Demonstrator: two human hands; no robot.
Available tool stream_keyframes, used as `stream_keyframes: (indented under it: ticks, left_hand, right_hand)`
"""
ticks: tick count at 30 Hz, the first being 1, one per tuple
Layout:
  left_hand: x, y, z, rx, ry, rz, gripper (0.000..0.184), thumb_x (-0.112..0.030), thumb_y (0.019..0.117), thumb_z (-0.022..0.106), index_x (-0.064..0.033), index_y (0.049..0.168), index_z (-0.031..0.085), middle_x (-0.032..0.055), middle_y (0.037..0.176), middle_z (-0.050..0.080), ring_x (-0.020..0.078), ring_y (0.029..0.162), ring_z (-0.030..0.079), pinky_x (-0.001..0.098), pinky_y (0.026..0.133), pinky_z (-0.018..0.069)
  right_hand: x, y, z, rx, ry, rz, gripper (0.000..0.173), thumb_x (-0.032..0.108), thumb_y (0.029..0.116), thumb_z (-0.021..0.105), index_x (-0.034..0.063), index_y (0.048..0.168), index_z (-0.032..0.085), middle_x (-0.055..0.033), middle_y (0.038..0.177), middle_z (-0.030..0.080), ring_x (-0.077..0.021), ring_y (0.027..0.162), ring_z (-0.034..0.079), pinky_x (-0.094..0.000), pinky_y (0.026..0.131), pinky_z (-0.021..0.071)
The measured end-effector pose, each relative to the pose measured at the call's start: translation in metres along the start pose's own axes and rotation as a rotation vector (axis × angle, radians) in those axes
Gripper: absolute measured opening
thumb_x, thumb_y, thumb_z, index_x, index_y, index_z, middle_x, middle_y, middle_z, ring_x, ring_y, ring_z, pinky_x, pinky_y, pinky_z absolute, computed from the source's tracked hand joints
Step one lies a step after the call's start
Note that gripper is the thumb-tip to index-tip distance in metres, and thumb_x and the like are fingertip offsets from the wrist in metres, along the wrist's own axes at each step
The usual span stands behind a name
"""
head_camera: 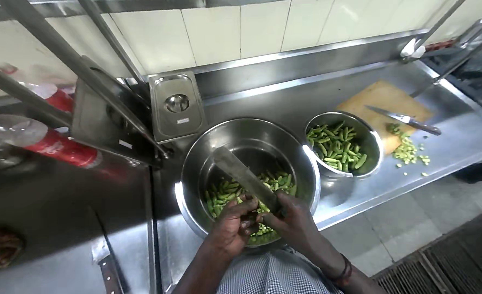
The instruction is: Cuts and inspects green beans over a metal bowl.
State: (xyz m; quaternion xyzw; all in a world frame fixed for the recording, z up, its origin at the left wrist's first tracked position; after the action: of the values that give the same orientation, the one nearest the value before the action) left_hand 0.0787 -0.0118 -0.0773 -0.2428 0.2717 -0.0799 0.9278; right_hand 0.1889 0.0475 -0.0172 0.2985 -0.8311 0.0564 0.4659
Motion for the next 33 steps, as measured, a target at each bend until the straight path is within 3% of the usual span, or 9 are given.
stream_keyframes:
  ticks: [8,12,16,19,21,24,27,29,33]
  left_hand:
    - [0.008,0.000,0.010,0.023,-0.055,-0.054,0.016,-0.007,0.1005,0.052,-0.0059,0.090,0.064,0.0027,0.066,0.054,0.0034,0.046,0.043,0.0155,0.043,0.0385]
    - [0.006,0.002,-0.001,-0.146,-0.041,-0.002,0.017,-0.010,0.1010,0.052,-0.0048,0.091,0.065,0.0055,0.068,0.056,0.0073,0.049,0.047,0.0190,0.046,0.0432]
    - [-0.008,0.009,-0.017,-0.209,-0.073,0.149,0.028,-0.018,0.1060,0.033,-0.0040,0.117,0.056,0.0165,0.094,0.067,0.0304,0.083,0.070,0.0495,0.077,0.0607]
    - [-0.005,0.019,-0.020,-0.139,-0.048,0.124,0.038,-0.029,0.1089,0.028,-0.0088,0.120,0.058,0.0136,0.102,0.070,0.0333,0.096,0.071,0.0545,0.086,0.0583]
    - [0.005,0.024,-0.024,-0.224,0.092,0.068,0.034,-0.028,0.1107,0.029,-0.0087,0.123,0.055,0.0111,0.102,0.068,0.0290,0.093,0.071,0.0492,0.083,0.0599]
    - [0.020,0.038,-0.023,-0.363,0.238,-0.011,0.027,-0.022,0.1092,0.041,-0.0047,0.124,0.054,0.0134,0.100,0.066,0.0274,0.086,0.069,0.0459,0.078,0.0597]
    - [0.027,0.066,0.011,-0.345,0.302,-0.042,0.030,-0.021,0.1066,0.048,-0.0013,0.129,0.051,0.0163,0.105,0.063,0.0280,0.087,0.067,0.0446,0.077,0.0590]
    - [0.025,0.093,0.067,-0.239,0.312,0.008,0.033,-0.024,0.1072,0.047,-0.0007,0.130,0.051,0.0166,0.109,0.063,0.0279,0.092,0.067,0.0454,0.080,0.0588]
    - [0.021,0.134,0.166,0.006,0.510,0.081,0.069,-0.057,0.1046,0.044,-0.0112,0.155,0.033,0.0140,0.155,0.042,0.0327,0.140,0.044,0.0576,0.111,0.0409]
  right_hand:
    - [0.011,-0.003,-0.012,-0.086,-0.147,-0.113,0.040,0.051,0.0979,0.061,0.0148,0.081,0.058,0.0048,0.062,0.048,-0.0084,0.050,0.048,-0.0284,0.045,0.0437]
    - [0.008,-0.003,-0.015,-0.089,-0.152,-0.129,0.045,0.055,0.0989,0.057,0.0145,0.080,0.058,0.0043,0.062,0.049,-0.0087,0.051,0.050,-0.0293,0.046,0.0440]
    - [-0.005,-0.006,-0.027,-0.100,-0.109,-0.083,0.049,0.050,0.1053,0.046,0.0086,0.090,0.067,-0.0037,0.074,0.062,-0.0161,0.065,0.063,-0.0377,0.058,0.0541]
    - [-0.020,-0.011,-0.042,-0.103,-0.075,0.026,0.040,0.043,0.1028,0.056,0.0047,0.103,0.068,-0.0105,0.087,0.067,-0.0215,0.076,0.067,-0.0417,0.068,0.0572]
    - [-0.037,-0.017,-0.051,-0.104,-0.008,0.129,0.046,0.048,0.0954,0.067,0.0039,0.109,0.067,-0.0116,0.094,0.067,-0.0218,0.079,0.066,-0.0425,0.071,0.0567]
    - [-0.059,-0.030,-0.069,-0.191,0.088,0.195,0.049,0.049,0.0957,0.066,0.0038,0.114,0.066,-0.0102,0.096,0.068,-0.0201,0.082,0.067,-0.0424,0.075,0.0579]
    - [-0.080,-0.047,-0.089,-0.308,0.156,0.234,0.046,0.051,0.0983,0.062,0.0062,0.111,0.066,-0.0056,0.089,0.067,-0.0158,0.077,0.066,-0.0391,0.070,0.0578]
    - [-0.088,-0.057,-0.101,-0.394,0.203,0.234,0.042,0.045,0.0990,0.062,0.0053,0.109,0.067,-0.0043,0.086,0.067,-0.0130,0.074,0.065,-0.0355,0.068,0.0573]
    - [-0.103,-0.068,-0.121,-0.501,0.257,0.266,0.040,0.043,0.1006,0.059,0.0047,0.111,0.067,-0.0011,0.088,0.068,-0.0089,0.078,0.066,-0.0309,0.072,0.0579]
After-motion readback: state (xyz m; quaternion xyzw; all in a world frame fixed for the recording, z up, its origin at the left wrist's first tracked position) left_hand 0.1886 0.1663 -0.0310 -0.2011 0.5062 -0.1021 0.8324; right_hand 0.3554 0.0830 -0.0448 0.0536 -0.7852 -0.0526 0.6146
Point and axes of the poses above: each hand's wrist, its own y-axis towards the middle knuckle, its own z-axis out of the palm, x = y × z, the point moved 10 cm from there along y, towards the middle knuckle
